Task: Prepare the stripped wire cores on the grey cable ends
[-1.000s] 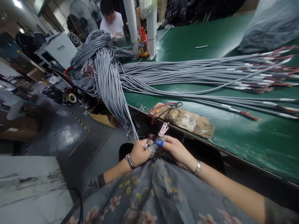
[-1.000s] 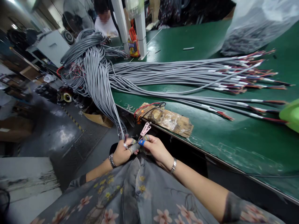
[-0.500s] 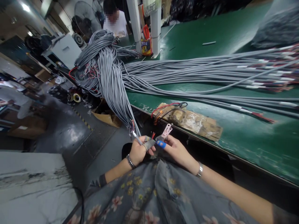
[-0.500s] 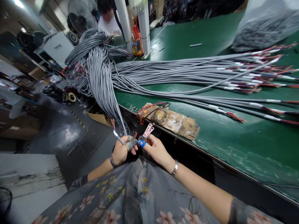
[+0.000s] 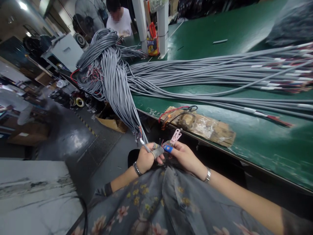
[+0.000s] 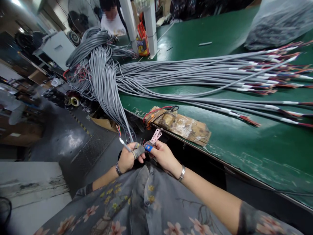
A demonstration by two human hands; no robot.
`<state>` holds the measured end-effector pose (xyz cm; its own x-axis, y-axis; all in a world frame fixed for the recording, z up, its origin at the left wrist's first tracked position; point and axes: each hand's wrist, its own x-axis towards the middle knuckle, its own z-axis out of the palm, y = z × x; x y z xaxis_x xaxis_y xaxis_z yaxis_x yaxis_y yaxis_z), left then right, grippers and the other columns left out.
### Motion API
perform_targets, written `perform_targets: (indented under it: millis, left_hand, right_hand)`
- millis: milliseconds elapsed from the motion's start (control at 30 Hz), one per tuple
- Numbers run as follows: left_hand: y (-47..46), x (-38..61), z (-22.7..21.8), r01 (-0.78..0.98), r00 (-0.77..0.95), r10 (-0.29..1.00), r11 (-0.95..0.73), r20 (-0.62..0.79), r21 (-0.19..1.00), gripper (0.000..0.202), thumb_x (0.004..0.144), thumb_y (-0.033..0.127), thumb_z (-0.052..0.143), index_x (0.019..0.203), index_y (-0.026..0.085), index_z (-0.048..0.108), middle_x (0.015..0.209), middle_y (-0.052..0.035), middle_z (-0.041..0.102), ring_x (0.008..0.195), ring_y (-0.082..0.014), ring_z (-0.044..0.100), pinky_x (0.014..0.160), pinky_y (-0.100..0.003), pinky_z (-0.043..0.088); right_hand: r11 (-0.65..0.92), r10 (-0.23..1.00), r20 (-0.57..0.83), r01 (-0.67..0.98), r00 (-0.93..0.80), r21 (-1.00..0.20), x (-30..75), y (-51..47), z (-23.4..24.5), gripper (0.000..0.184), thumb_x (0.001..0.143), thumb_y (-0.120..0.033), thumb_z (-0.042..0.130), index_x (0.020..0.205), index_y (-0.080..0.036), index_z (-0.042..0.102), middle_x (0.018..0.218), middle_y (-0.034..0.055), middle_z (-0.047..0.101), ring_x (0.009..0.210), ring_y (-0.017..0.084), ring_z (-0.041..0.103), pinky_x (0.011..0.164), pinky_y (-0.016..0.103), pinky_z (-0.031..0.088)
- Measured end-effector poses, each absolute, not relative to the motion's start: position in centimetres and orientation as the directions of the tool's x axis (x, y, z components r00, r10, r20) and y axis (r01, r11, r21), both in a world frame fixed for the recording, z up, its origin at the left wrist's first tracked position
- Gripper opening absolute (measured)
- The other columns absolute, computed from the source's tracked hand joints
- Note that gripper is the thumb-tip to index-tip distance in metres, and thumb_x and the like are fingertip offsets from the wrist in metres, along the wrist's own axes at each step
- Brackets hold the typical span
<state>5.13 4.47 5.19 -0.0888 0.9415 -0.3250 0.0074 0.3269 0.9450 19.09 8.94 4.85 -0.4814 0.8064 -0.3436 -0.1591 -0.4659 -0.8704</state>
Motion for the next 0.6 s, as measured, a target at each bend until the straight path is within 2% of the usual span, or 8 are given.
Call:
perform_targets:
  millis: [333,600]
  left_hand:
    - [4.68,5.18,5.21,-0.071,-0.147,0.921,0.355,-0.362,0.932,0.034,0.065,0.047,0.067,0.057,0.015,0.056,0.049,-0.0005,0.06,0.034,-0.0075,0.048,0.036,-0.018,0.034]
    - [4.35,5.02,5.31,0.064,-0.093,0.947,0.315,-0.308,0.947,0.034,0.068,0.045,0.065,0.055,0.016,0.053,0.047,0.0006,0.057,0.034,-0.0076,0.048,0.037,-0.018,0.033]
  right_hand:
    - [-0.467,0.802,-0.354,-0.136,-0.48,-0.874,19.45,8.77,4.96,0.039,0.053,-0.047,0.078,0.065,-0.017,0.057,0.052,-0.0045,0.05,0.048,0.009,0.037,0.049,0.025,0.03]
    - [-0.446,0.798,-0.327,-0.132,-0.506,-0.885,19.1,8.94,5.32,0.042,0.053,-0.049,0.077,0.075,-0.017,0.062,0.066,-0.0001,0.059,0.056,0.012,0.045,0.052,0.026,0.034]
